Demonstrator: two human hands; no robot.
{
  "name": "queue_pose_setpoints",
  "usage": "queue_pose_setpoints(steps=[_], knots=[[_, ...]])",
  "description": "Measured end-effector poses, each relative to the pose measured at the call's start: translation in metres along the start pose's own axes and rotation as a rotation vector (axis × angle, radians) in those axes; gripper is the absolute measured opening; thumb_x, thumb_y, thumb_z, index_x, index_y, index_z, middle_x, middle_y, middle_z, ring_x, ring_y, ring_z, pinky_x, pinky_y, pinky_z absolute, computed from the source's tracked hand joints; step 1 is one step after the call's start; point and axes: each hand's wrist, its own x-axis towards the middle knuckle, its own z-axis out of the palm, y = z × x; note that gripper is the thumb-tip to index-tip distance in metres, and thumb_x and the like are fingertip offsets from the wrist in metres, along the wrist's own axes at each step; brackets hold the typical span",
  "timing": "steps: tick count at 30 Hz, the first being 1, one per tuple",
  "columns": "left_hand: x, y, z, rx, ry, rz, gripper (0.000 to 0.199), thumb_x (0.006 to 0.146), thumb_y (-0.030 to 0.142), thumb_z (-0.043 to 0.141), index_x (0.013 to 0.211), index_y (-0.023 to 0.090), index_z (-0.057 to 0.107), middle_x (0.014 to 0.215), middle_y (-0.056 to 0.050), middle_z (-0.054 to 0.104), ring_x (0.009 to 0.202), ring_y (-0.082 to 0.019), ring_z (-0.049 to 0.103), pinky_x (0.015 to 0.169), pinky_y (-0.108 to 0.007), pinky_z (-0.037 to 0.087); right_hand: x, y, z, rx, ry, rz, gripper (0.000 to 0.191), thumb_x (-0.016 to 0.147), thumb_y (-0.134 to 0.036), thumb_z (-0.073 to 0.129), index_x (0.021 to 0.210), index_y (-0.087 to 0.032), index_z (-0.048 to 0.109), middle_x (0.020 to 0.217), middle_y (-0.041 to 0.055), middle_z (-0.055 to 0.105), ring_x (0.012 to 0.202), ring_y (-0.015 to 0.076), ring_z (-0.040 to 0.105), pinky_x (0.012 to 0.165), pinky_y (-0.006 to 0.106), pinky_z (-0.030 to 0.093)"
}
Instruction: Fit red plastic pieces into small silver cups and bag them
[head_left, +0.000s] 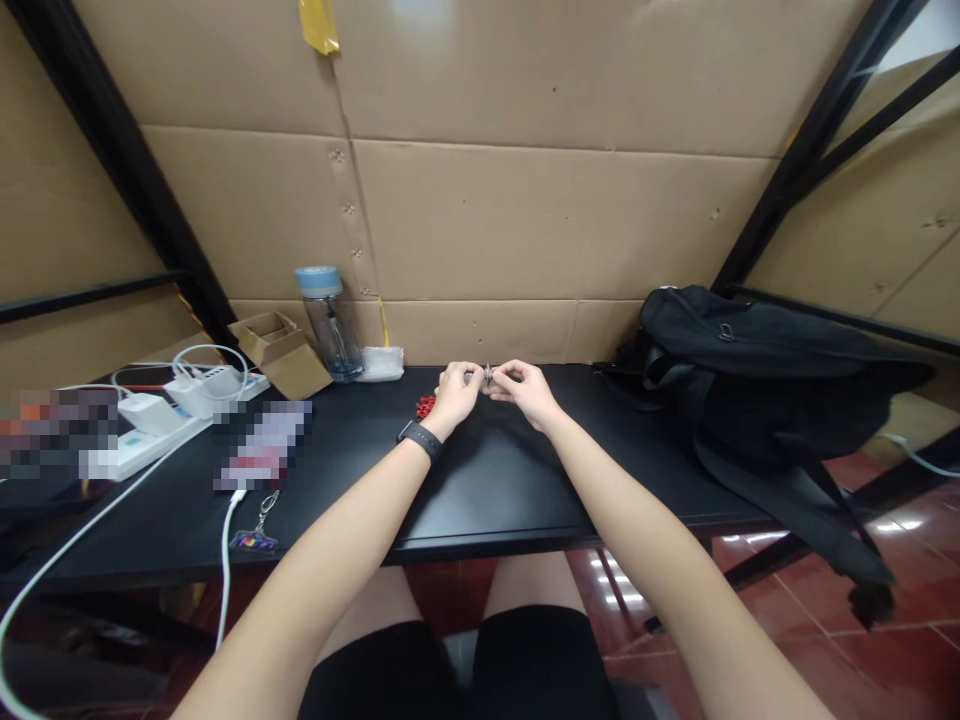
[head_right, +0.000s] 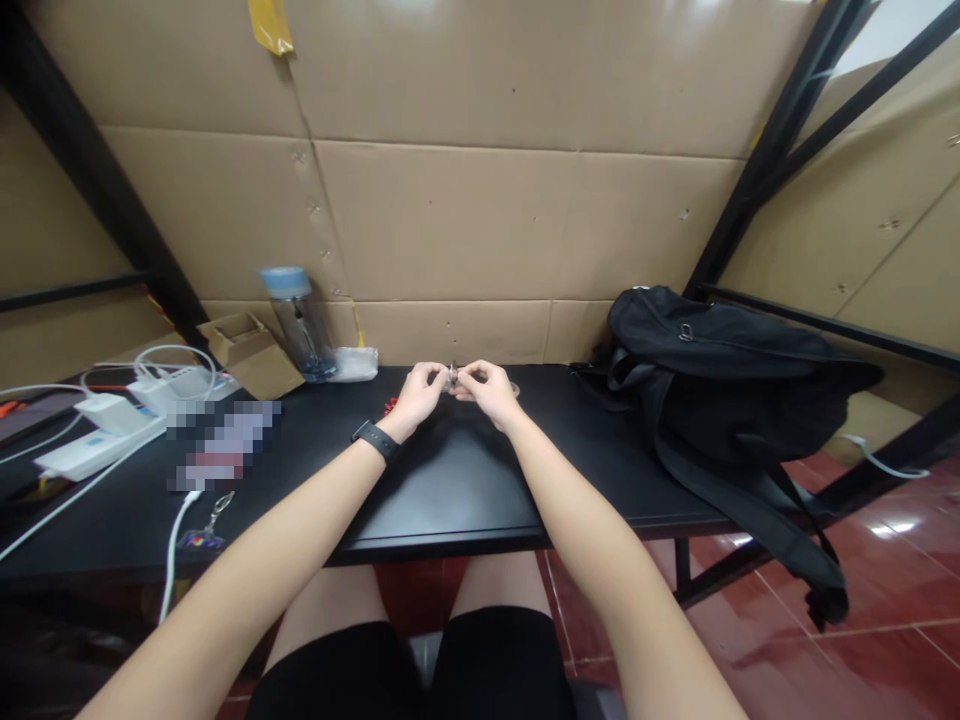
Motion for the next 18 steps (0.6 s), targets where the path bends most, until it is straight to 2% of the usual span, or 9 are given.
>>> queue_pose_setpoints(steps=[6,10,14,18], knots=[[-0.002,0.005,-0.003,0.066,-0.008,-0.013,0.020,0.095,0.035,0.057,0.093,0.024,0.073,0.118,-0.008,0.070,0.116,-0.026,0.060,0.102,-0.042,0.044,-0.003,-0.004,-0.004,0.083,-0.101,0.041,0.045,0.077,-0.032,0.085,0.119,-0.026,0.067,0.103,0.0020,0.071,0.079,0.0158,0.077,0.078,0.031,0.066],[-0.002,0.006,-0.003,0.097,-0.032,-0.037,0.022,0.096,0.038,0.056,0.097,0.024,0.073,0.120,-0.008,0.069,0.118,-0.028,0.059,0.102,-0.044,0.043,-0.002,-0.003,-0.006,0.114,-0.103,0.084,0.047,0.075,-0.028,0.086,0.119,-0.022,0.073,0.102,0.0031,0.070,0.080,0.0159,0.077,0.083,0.031,0.065],[-0.003,0.007,-0.004,0.152,-0.068,-0.032,0.022,0.097,0.039,0.056,0.098,0.026,0.074,0.122,-0.007,0.068,0.118,-0.029,0.058,0.101,-0.044,0.043,-0.001,0.001,-0.007,0.055,-0.084,0.060,0.062,0.063,-0.024,0.093,0.122,-0.022,0.073,0.105,0.0032,0.070,0.079,0.0152,0.075,0.084,0.034,0.065],[-0.002,0.006,-0.014,0.339,-0.091,0.076,0.029,0.101,0.043,0.049,0.101,0.028,0.075,0.125,-0.006,0.065,0.121,-0.028,0.053,0.099,-0.045,0.041,0.001,0.002,-0.009,-0.086,-0.040,0.009,0.068,0.061,-0.026,0.093,0.125,-0.022,0.072,0.109,0.0064,0.072,0.084,0.0168,0.071,0.080,0.034,0.063]])
